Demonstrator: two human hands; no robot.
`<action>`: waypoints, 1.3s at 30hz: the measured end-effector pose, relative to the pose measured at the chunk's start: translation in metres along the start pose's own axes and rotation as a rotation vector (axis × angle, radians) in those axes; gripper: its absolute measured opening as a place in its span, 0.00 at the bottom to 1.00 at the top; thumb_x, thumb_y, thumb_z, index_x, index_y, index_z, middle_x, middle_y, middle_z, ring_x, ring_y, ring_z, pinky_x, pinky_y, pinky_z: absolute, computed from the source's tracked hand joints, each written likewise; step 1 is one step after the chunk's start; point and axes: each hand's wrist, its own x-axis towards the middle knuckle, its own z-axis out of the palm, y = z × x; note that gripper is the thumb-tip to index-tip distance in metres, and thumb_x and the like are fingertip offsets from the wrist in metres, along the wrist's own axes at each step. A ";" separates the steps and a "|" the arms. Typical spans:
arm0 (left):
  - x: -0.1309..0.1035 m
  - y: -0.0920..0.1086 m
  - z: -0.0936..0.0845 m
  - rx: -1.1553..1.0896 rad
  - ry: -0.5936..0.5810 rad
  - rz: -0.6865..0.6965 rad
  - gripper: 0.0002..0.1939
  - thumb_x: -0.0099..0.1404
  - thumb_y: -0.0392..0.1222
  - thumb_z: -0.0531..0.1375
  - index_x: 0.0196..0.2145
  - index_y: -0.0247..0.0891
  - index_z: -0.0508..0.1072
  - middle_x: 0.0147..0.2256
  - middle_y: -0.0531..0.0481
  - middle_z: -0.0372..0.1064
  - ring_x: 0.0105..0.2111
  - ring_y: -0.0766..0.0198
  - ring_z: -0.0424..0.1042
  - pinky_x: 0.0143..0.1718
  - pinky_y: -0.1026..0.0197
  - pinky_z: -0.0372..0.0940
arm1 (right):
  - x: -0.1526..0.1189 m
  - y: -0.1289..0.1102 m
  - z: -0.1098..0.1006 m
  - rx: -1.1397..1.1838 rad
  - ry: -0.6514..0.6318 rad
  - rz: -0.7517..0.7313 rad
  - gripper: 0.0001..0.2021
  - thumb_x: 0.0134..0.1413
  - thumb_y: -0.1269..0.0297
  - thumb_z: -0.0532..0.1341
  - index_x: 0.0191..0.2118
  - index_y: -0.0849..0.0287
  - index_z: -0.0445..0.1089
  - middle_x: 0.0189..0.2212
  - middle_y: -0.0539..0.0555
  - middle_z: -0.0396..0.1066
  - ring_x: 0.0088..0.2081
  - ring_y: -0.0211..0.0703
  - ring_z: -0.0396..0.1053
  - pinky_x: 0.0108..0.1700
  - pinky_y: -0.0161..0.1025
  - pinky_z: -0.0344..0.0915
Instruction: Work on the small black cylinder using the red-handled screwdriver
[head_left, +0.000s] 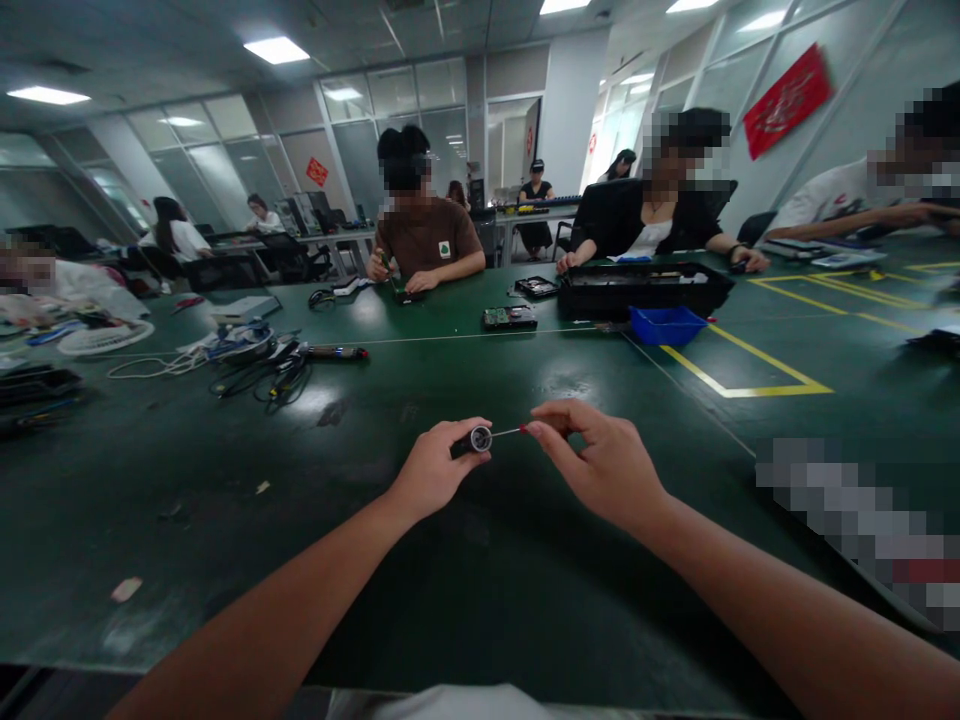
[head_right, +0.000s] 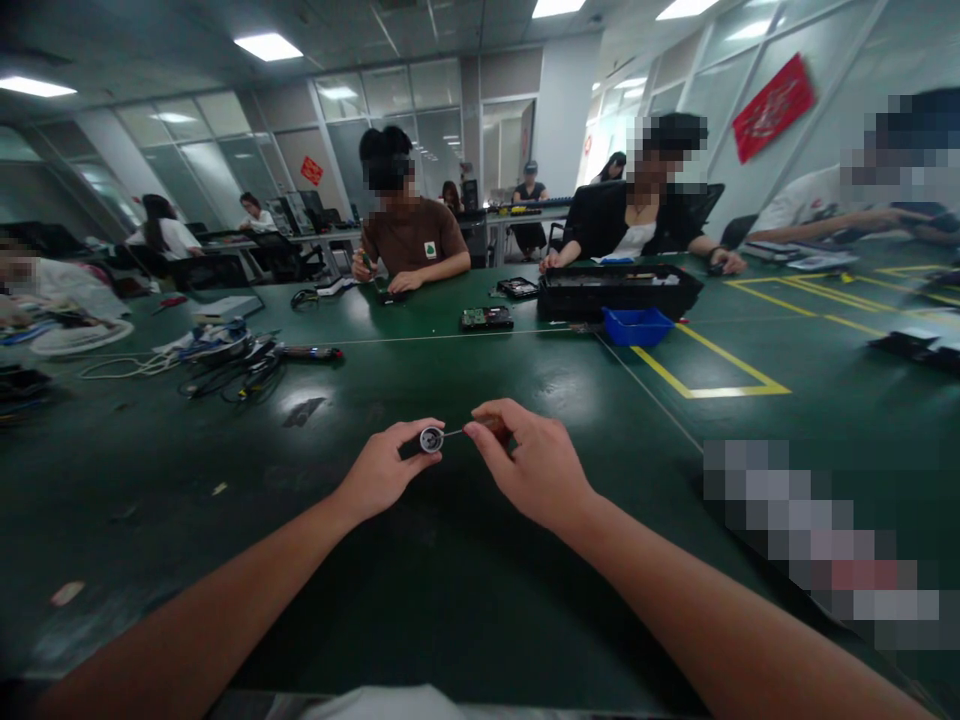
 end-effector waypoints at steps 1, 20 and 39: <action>0.000 0.000 0.000 0.003 0.000 -0.003 0.20 0.63 0.40 0.66 0.53 0.51 0.74 0.49 0.52 0.74 0.51 0.55 0.71 0.56 0.51 0.62 | 0.000 0.000 0.000 0.019 -0.027 -0.035 0.08 0.64 0.61 0.57 0.44 0.56 0.71 0.34 0.53 0.77 0.34 0.44 0.75 0.36 0.40 0.67; 0.001 -0.001 -0.001 0.074 -0.023 0.054 0.18 0.64 0.39 0.64 0.52 0.47 0.74 0.48 0.51 0.74 0.49 0.56 0.70 0.53 0.52 0.63 | -0.003 -0.004 0.005 0.014 -0.163 0.059 0.14 0.70 0.59 0.49 0.52 0.58 0.65 0.28 0.51 0.73 0.26 0.42 0.69 0.30 0.39 0.62; 0.002 -0.001 -0.003 0.078 -0.035 0.065 0.18 0.64 0.38 0.64 0.52 0.48 0.74 0.46 0.52 0.74 0.48 0.57 0.70 0.51 0.54 0.62 | -0.005 -0.003 0.008 0.089 -0.201 0.055 0.12 0.67 0.62 0.52 0.53 0.58 0.60 0.30 0.51 0.71 0.26 0.40 0.67 0.28 0.38 0.61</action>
